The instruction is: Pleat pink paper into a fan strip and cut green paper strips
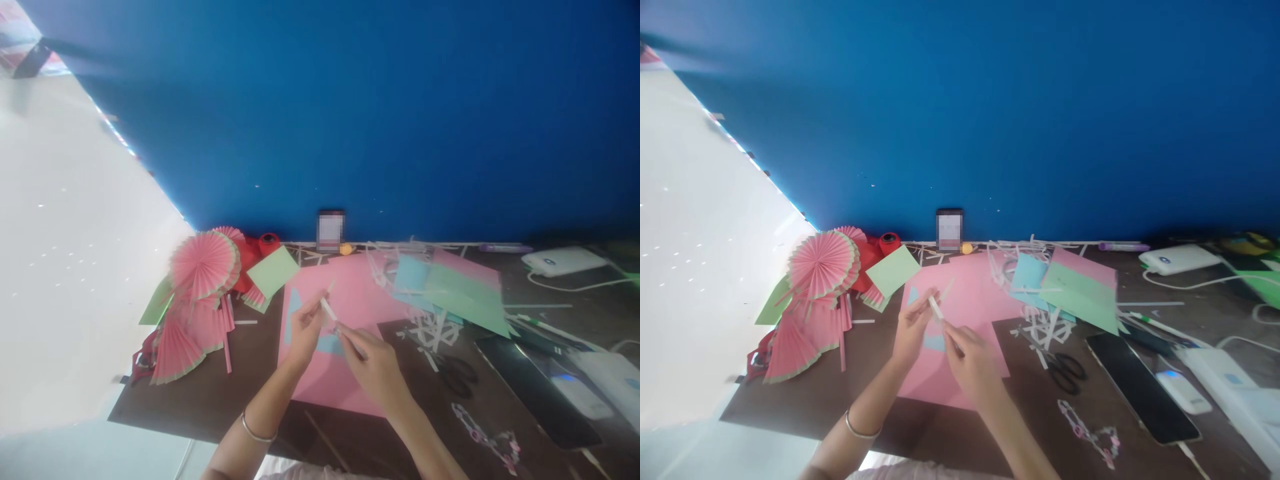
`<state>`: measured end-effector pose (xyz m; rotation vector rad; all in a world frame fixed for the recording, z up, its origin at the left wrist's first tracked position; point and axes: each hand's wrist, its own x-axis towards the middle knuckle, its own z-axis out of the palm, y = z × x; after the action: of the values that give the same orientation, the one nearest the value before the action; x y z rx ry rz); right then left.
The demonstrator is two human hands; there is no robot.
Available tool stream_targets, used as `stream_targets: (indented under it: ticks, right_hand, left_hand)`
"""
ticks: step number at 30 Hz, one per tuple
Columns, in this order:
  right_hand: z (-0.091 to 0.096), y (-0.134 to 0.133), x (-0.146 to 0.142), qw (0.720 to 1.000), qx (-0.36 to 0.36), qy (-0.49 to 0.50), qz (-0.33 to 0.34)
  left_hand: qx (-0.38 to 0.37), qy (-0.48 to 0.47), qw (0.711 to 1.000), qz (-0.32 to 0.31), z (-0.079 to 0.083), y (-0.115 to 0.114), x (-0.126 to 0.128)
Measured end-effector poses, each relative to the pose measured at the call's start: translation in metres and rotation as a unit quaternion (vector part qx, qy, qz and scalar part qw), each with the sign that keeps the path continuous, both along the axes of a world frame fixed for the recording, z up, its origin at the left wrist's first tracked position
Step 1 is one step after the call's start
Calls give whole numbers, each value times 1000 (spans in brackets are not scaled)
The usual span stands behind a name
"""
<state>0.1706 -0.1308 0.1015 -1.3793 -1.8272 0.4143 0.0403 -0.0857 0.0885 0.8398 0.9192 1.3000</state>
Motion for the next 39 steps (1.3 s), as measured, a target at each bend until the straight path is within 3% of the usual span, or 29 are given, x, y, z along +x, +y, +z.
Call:
stream_targets:
  ticks: [6, 11, 26, 39]
  right_hand:
    - [-1, 0, -3, 1000, 18, -19, -5]
    - [-4, -2, -7, 999, 9, -28, -13]
    - [-15, -7, -17, 998, -11, -35, -42]
    - [-21, -10, -21, 990, 55, -112, -57]
  left_hand:
    - [-3, -90, 996, -20, -11, 1, 2]
    - [-43, -126, 991, -20, -7, 1, 5]
    - [-63, -186, 980, -21, 4, -1, 9]
    - [-90, -179, 980, 7, -1, -2, 17]
